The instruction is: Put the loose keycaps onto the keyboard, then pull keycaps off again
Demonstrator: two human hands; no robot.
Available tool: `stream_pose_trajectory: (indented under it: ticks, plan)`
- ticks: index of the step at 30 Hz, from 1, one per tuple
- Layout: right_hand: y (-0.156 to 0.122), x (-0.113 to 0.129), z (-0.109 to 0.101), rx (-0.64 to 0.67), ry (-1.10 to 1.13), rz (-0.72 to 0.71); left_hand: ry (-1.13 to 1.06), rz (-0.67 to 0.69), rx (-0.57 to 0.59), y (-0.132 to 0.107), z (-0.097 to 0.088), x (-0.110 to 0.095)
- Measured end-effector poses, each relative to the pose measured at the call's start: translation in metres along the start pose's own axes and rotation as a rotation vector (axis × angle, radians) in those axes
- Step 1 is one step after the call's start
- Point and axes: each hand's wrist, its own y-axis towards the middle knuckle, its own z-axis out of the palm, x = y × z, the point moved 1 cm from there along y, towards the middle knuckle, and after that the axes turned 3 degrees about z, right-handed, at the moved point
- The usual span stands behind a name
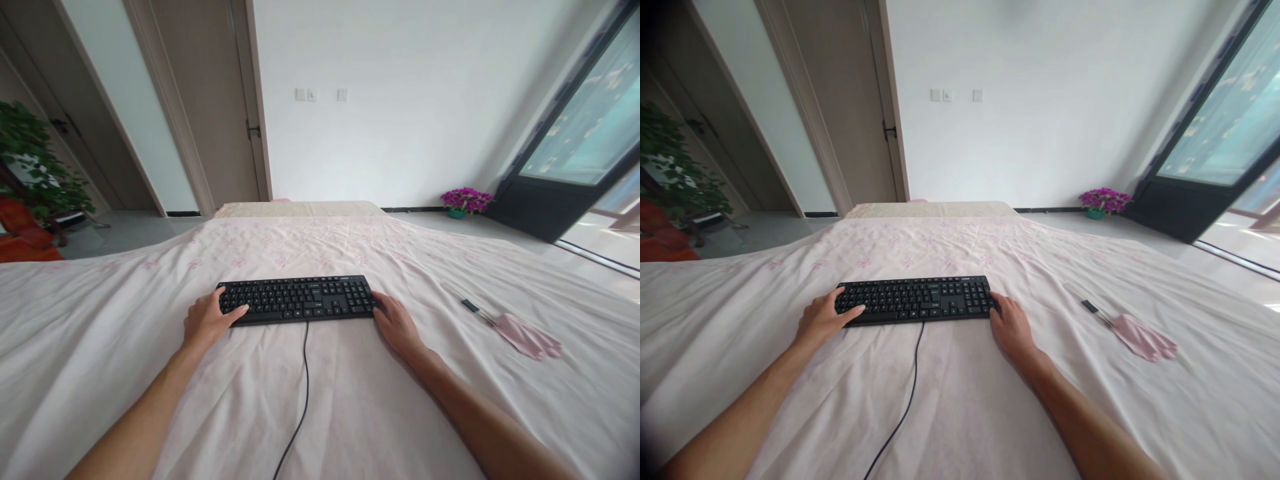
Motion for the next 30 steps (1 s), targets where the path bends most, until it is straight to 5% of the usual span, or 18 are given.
stream_pose_trajectory:
  ticks: [30]
  plan:
    - [0.0,0.002,-0.002,0.001,0.002,0.008,-0.149,0.039,-0.074,0.009,0.008,0.017]
